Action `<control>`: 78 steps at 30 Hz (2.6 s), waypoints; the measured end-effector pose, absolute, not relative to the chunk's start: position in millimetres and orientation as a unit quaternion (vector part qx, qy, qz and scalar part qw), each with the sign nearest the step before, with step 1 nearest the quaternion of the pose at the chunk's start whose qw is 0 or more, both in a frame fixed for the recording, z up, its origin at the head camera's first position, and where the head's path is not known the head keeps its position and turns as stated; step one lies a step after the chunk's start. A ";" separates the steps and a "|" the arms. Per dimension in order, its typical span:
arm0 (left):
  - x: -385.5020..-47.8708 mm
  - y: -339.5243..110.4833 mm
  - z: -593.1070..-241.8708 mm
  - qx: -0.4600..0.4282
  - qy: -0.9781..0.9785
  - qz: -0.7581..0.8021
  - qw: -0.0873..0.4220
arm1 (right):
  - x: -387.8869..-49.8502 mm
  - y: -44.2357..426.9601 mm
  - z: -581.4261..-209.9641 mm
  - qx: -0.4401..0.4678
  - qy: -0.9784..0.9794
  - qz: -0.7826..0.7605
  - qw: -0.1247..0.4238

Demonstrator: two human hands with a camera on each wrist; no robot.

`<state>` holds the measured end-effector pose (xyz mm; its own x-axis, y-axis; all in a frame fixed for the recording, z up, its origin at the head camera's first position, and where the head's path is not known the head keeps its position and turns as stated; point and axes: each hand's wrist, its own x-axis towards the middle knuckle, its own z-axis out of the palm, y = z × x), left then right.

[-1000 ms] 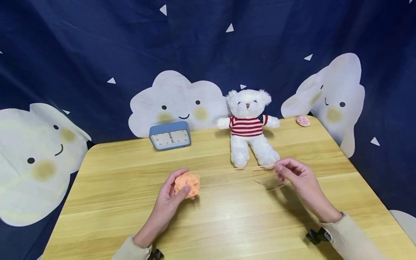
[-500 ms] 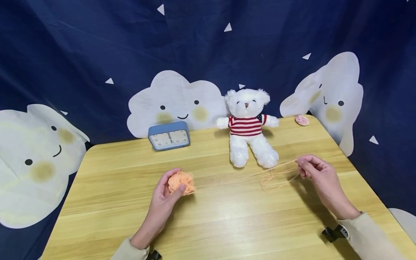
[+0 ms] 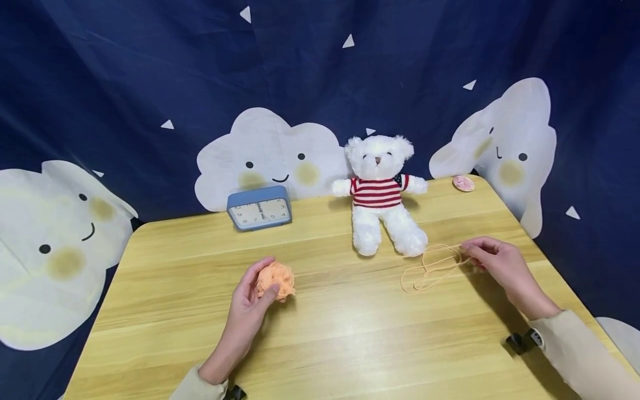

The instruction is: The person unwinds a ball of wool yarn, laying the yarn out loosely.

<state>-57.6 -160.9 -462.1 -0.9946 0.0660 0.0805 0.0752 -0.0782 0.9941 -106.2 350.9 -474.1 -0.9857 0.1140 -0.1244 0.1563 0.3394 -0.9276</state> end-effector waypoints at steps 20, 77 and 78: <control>-55.6 -148.1 -457.7 -0.043 -0.639 -0.764 -0.075 | -122.4 341.6 -472.9 0.031 0.884 -0.464 0.047; -56.2 -153.4 -464.3 -0.148 -0.627 -0.761 -0.072 | -97.0 174.3 -438.2 -0.104 0.714 -0.692 0.013; -56.1 -154.0 -464.3 -0.143 -0.629 -0.760 -0.075 | -96.3 176.6 -436.9 -0.102 0.712 -0.694 0.004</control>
